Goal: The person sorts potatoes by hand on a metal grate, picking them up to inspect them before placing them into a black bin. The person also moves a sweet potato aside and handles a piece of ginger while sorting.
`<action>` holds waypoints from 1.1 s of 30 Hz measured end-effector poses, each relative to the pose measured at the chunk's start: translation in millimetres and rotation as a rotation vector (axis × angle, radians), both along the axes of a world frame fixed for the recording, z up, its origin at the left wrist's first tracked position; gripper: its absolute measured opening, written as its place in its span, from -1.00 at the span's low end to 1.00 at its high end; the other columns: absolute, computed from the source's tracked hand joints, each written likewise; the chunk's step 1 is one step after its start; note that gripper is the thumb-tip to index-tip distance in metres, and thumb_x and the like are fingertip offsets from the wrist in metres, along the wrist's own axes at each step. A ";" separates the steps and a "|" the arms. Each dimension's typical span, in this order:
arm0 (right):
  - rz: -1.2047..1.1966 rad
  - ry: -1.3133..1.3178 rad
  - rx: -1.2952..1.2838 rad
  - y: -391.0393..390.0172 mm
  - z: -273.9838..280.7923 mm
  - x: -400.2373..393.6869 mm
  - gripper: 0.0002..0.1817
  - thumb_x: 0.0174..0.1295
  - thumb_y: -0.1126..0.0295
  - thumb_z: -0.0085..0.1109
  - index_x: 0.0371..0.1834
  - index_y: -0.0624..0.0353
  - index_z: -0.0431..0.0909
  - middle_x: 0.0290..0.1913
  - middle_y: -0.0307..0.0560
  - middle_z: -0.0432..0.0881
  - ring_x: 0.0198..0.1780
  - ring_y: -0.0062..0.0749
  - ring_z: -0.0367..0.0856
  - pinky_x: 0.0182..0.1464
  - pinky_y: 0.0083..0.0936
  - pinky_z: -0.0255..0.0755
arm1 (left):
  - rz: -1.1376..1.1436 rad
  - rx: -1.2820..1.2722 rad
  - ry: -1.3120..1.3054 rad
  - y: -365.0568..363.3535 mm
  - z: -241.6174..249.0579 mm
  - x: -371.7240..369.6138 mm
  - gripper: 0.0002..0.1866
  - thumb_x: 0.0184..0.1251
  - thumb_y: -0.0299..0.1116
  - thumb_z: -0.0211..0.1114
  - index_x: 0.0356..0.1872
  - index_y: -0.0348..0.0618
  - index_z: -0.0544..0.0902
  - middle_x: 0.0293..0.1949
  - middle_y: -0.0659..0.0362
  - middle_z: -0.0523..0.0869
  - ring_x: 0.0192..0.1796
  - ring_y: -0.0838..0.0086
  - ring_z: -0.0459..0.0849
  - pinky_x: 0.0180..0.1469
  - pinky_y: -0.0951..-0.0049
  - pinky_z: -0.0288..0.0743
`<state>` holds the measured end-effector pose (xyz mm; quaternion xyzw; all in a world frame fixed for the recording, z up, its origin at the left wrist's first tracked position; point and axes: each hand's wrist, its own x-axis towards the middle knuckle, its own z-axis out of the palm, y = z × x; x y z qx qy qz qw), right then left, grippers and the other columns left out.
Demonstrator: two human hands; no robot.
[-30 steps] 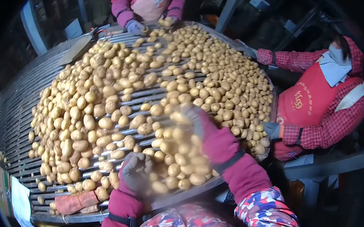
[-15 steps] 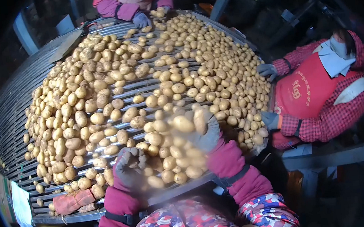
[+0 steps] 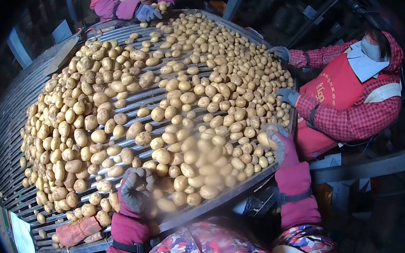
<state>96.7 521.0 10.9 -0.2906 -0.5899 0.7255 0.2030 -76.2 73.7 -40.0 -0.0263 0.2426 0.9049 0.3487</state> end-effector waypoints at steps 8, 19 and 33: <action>0.310 -0.198 0.316 -14.5 -34.3 -59.9 -0.30 0.14 0.41 0.43 0.42 0.08 0.45 0.42 0.00 0.33 0.21 -0.32 0.54 0.16 -0.40 0.55 | -0.016 -0.031 0.035 1.8 1.6 -1.1 -0.73 0.42 -0.20 0.27 -0.11 -0.21 0.56 -0.11 0.07 0.61 -0.02 0.31 0.63 0.09 0.38 0.61; 0.566 -0.403 1.345 -129.9 -16.4 -19.2 -0.17 0.01 0.13 0.40 0.45 -0.04 0.37 0.29 0.07 0.47 0.26 0.13 0.42 0.29 -0.06 0.38 | -0.061 -0.058 0.071 -1.1 3.8 -5.2 -0.73 0.45 -0.20 0.26 -0.07 -0.19 0.55 -0.08 0.08 0.60 -0.05 0.32 0.66 0.01 0.42 0.66; -0.061 0.125 -0.145 -168.1 -18.5 62.7 -0.47 0.17 0.23 0.38 0.18 0.21 0.58 0.09 -0.15 0.64 0.08 -0.30 0.62 0.17 -0.37 0.51 | -0.029 -0.108 0.197 6.2 -5.6 -7.7 -0.69 0.44 -0.15 0.23 -0.08 -0.21 0.61 -0.11 0.12 0.69 -0.10 0.40 0.67 -0.05 0.46 0.63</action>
